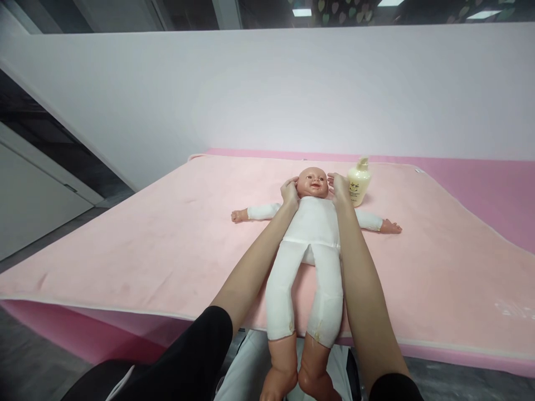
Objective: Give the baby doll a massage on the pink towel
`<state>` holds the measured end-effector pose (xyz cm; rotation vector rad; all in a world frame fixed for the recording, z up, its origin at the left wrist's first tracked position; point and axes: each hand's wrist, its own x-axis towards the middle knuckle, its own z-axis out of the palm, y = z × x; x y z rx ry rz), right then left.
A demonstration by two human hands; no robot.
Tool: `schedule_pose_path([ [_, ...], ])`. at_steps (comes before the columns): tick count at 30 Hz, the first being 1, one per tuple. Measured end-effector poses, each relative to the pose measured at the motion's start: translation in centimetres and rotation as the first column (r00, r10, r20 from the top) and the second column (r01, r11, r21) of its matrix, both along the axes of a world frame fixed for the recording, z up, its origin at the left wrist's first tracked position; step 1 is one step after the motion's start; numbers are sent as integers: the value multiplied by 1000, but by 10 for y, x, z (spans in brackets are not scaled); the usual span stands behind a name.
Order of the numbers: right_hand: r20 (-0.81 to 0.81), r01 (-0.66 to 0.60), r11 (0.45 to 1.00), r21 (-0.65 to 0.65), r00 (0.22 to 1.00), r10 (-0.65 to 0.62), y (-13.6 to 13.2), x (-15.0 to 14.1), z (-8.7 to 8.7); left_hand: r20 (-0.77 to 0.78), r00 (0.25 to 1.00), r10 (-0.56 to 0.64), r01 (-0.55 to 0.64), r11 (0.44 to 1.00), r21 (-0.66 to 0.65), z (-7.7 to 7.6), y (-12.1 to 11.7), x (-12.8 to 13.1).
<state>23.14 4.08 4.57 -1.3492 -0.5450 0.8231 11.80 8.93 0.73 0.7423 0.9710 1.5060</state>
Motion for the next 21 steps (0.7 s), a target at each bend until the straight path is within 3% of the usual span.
schedule_pose_path([
  [4,-31,-59,993,105,998,63,-5,13,13,21,1000,-17,17,1000,-5,0,0,-1],
  [9,43,-166,936,309,986,160,-19,37,33,32,999,-18,18,1000,15,-9,8,1],
  [15,35,-90,875,475,996,83,-47,66,55,35,999,-13,12,999,35,-15,14,2],
  [21,-72,2,867,498,997,39,-71,69,67,28,999,-19,18,1000,25,-14,12,1],
])
